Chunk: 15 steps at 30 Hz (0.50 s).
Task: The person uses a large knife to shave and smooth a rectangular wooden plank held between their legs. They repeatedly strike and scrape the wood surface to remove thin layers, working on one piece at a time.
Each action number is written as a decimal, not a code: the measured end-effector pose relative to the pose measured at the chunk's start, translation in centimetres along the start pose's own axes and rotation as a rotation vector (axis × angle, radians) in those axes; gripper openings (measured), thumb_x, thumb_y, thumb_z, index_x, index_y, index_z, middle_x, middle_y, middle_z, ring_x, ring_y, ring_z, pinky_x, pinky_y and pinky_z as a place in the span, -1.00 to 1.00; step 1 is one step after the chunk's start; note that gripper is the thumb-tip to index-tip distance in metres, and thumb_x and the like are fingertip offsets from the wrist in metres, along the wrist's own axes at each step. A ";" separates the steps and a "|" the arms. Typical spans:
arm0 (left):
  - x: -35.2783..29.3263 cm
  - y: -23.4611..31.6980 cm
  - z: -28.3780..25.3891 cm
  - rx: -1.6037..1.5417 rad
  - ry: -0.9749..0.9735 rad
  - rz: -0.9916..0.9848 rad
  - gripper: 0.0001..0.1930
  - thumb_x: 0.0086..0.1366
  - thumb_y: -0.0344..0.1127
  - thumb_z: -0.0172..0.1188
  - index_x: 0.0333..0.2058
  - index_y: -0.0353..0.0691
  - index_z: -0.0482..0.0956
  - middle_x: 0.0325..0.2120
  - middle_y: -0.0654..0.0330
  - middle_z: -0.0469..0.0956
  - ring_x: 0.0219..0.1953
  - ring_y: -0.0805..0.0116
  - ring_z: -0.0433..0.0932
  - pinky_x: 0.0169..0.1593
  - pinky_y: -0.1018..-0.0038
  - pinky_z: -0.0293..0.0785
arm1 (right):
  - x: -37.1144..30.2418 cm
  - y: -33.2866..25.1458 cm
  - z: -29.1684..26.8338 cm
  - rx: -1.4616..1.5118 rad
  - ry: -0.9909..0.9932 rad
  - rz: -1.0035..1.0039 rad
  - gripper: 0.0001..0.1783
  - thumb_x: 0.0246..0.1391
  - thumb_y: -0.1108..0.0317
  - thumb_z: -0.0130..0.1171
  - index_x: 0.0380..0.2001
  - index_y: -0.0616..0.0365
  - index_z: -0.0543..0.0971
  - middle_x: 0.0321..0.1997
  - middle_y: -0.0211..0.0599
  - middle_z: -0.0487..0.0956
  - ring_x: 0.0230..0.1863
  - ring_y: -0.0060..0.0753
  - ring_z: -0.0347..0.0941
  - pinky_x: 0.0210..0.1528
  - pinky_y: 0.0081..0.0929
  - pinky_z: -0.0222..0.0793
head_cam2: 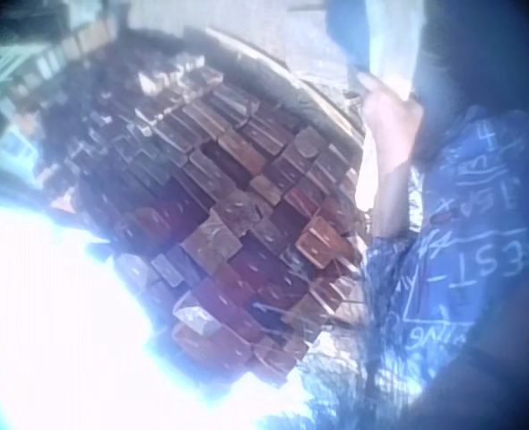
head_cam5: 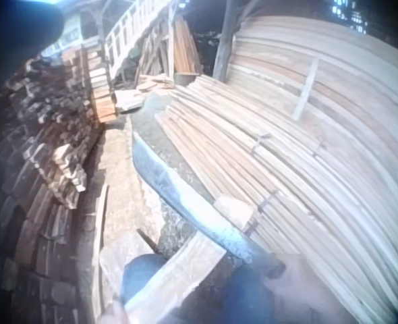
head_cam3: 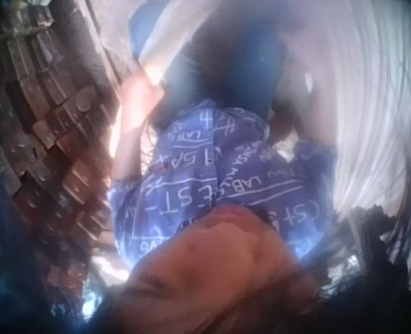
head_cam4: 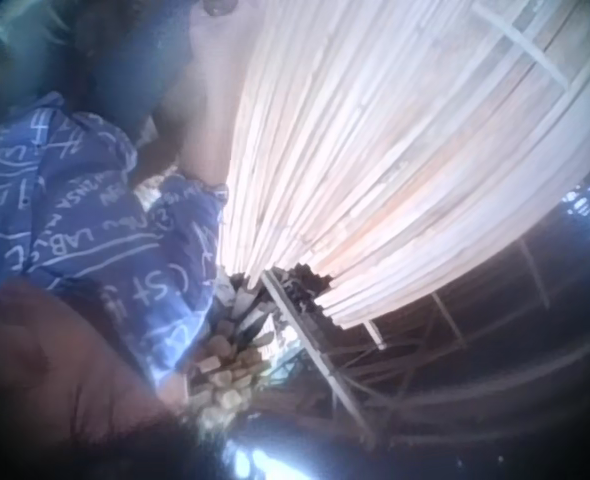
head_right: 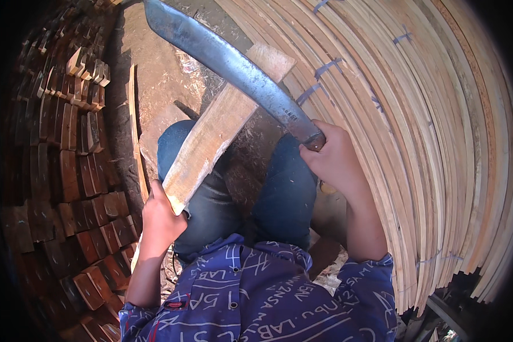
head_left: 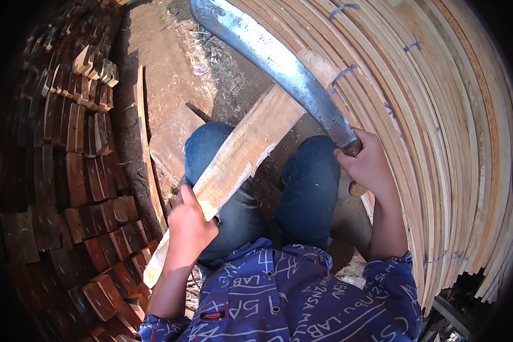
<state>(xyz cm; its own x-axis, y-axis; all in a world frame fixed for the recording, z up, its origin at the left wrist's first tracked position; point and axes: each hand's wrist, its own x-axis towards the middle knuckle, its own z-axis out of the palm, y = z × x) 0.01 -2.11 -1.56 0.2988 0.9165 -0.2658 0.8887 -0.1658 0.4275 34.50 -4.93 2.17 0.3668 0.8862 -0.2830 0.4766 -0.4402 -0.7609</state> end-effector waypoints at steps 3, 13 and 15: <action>0.0 0.0 0.5 -0.040 -0.012 0.008 -0.53 -0.07 -0.56 0.18 -0.15 -0.45 0.21 -0.47 -0.41 0.52 -0.31 -0.43 0.53 -0.23 -0.06 0.49 | -0.2 0.2 0.4 0.061 0.021 0.107 -0.69 -0.05 0.53 0.25 -0.17 0.37 0.58 -0.52 -0.27 0.57 -0.47 -0.52 0.48 -0.36 -0.48 0.39; 0.0 -0.4 0.8 -0.057 0.005 0.019 -0.52 -0.07 -0.54 0.21 -0.16 -0.45 0.22 -0.47 -0.38 0.53 -0.34 -0.43 0.54 -0.23 -0.05 0.51 | -1.9 1.2 -0.2 0.123 0.008 0.183 -0.67 -0.03 0.55 0.22 -0.12 0.36 0.58 -0.46 -0.25 0.62 -0.42 -0.49 0.54 -0.31 -0.49 0.43; 0.3 -0.4 1.1 -0.102 0.018 0.028 -0.52 -0.08 -0.53 0.23 -0.17 -0.45 0.23 -0.45 -0.39 0.53 -0.33 -0.42 0.54 -0.23 -0.04 0.51 | -1.9 1.1 0.0 0.147 0.034 0.193 -0.69 -0.03 0.55 0.22 -0.14 0.36 0.58 -0.47 -0.28 0.60 -0.44 -0.51 0.52 -0.33 -0.51 0.41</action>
<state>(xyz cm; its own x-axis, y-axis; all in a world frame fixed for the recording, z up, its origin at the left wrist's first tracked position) 0.08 -2.17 -2.75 0.3156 0.9187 -0.2374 0.8401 -0.1542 0.5201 34.35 -7.11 1.84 0.4675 0.7813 -0.4136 0.2749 -0.5731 -0.7720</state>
